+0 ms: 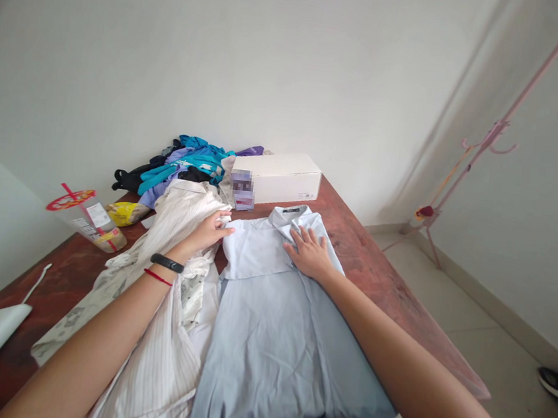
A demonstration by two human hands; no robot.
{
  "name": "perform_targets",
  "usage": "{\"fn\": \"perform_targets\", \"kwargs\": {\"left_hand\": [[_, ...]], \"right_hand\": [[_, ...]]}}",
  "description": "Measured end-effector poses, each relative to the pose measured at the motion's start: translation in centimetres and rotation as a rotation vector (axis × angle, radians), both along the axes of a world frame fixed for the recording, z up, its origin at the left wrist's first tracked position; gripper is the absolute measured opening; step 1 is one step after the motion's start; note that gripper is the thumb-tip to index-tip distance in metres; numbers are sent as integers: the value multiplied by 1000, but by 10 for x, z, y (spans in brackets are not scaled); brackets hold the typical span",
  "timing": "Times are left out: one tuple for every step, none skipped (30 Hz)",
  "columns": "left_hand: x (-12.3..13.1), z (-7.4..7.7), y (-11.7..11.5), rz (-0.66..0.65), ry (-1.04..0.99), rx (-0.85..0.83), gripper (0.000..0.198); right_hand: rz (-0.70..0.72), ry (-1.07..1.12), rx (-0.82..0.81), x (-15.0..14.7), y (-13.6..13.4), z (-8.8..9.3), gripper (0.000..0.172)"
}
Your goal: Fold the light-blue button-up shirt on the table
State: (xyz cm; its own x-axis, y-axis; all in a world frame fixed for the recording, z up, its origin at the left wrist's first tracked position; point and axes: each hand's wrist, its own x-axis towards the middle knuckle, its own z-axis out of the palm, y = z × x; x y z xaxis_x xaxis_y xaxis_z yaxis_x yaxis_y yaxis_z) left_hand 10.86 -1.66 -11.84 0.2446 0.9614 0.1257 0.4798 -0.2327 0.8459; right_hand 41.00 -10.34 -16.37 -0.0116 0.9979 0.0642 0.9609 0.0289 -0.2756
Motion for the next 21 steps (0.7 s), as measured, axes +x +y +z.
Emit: {"fn": "perform_targets", "kwargs": {"left_hand": [[1,2,-1,-20,-35,-23,53],[3,3,-3,-34,-61,-40,53],[5,4,-4,-41,-74,-41,51],[7,5,-4,-37,-70,-15,47],[9,5,-5,-30,-57,36,43],[12,5,-5,-28,-42,101,38],[16,6,-6,-29,-33,168,33],[21,8,-7,-32,-33,225,29],[27,10,-9,-38,-40,267,25],[34,14,-13,-46,-51,302,22],[41,18,-17,-53,-57,333,20],[50,24,-23,-62,-50,362,19],[60,29,-29,-74,-29,393,18],[70,35,-35,-90,6,412,18],[81,41,-40,-114,48,418,19],[92,45,-45,-136,81,417,20],[104,49,-48,-158,107,414,21],[115,51,-51,-179,121,411,22],[127,52,-52,-197,129,410,23],[139,52,-52,-214,134,411,23],[150,51,-52,-226,137,411,22]], "right_hand": [[0,3,0,0,0,0,67],[0,6,1,0,0,0,67],[0,7,3,0,0,0,68],[1,8,6,0,0,0,68],[3,8,8,0,0,0,68],[4,9,8,0,0,0,68],[5,12,5,1,0,0,68],[5,18,0,1,0,0,68],[4,27,-5,1,0,0,69],[3,40,-10,1,1,0,69],[1,57,-13,1,1,1,70],[-1,78,-11,1,1,1,70],[-1,107,-5,1,1,1,70],[2,146,5,1,1,2,70],[5,196,21,1,1,3,69],[5,261,43,2,2,4,67],[4,341,69,2,2,5,64],[1,435,100,2,3,7,60],[-4,539,136,3,4,8,57],[-14,645,177,4,5,9,53],[-30,750,218,5,5,11,50]]}}
